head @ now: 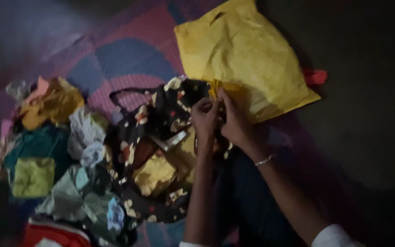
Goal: The person folds clothes by hand and places them one at a time into a patterned bag.
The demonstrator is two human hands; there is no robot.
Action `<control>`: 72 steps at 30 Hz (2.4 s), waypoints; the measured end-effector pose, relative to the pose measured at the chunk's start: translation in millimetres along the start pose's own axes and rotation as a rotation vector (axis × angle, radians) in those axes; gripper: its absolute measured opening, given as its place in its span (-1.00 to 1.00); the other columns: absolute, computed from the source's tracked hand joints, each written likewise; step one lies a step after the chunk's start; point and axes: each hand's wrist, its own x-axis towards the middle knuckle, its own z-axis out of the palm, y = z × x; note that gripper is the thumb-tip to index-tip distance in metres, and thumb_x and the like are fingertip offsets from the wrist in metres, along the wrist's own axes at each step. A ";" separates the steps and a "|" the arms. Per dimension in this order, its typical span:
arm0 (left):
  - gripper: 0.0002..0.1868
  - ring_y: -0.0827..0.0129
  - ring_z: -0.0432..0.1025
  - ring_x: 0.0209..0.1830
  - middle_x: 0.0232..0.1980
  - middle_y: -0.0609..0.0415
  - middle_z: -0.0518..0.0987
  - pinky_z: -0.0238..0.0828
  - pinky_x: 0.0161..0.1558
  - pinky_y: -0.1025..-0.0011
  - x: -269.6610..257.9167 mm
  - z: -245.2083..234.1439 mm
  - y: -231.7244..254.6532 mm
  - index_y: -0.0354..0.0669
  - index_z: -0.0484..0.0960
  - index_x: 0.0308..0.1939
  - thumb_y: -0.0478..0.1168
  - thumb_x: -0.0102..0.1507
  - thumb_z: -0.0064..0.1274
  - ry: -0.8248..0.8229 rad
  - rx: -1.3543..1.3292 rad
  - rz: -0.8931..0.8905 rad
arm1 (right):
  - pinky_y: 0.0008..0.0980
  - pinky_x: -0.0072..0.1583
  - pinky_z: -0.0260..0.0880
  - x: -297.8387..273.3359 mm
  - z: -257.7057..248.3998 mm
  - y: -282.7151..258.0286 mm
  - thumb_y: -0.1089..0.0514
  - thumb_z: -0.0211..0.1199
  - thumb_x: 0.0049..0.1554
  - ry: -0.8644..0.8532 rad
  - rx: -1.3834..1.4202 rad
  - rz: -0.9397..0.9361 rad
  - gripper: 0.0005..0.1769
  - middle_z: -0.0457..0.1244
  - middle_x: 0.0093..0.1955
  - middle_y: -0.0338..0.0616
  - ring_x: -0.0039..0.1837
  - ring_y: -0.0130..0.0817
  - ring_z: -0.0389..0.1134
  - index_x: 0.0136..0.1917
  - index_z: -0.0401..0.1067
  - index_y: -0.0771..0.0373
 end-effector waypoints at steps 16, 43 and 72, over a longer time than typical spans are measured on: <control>-0.81 0.18 0.47 -0.10 -0.17 -0.03 0.64 0.37 0.03 0.20 -19.7 -171.1 77.9 -0.25 0.72 -0.20 -0.17 0.26 0.23 0.148 0.597 0.188 | 0.05 -0.08 0.44 8.8 7.8 -132.1 0.27 0.19 0.19 -0.287 -0.206 0.147 -0.58 0.37 -0.10 0.23 -0.12 0.09 0.44 0.33 0.41 0.23; -0.27 -0.21 0.34 0.29 0.30 -0.17 0.46 0.36 0.27 0.10 13.7 -268.2 74.5 -0.17 0.38 0.36 -0.31 0.10 0.24 0.000 0.783 0.753 | -0.05 0.34 0.35 53.1 171.7 -28.1 0.27 0.19 0.11 -0.557 -0.396 -0.742 -0.64 0.33 0.22 0.12 0.31 0.07 0.36 0.20 0.45 0.31; -0.50 0.06 0.56 0.08 0.16 -0.19 0.61 0.55 -0.01 0.16 -97.4 -392.5 -1.6 -0.30 0.47 0.27 -0.17 0.27 0.03 0.531 -0.053 -0.070 | -0.09 0.17 0.46 -18.7 271.8 -223.9 0.43 0.19 0.03 -0.548 0.010 -0.736 -0.67 0.41 0.08 0.10 0.10 0.04 0.46 0.08 0.56 0.35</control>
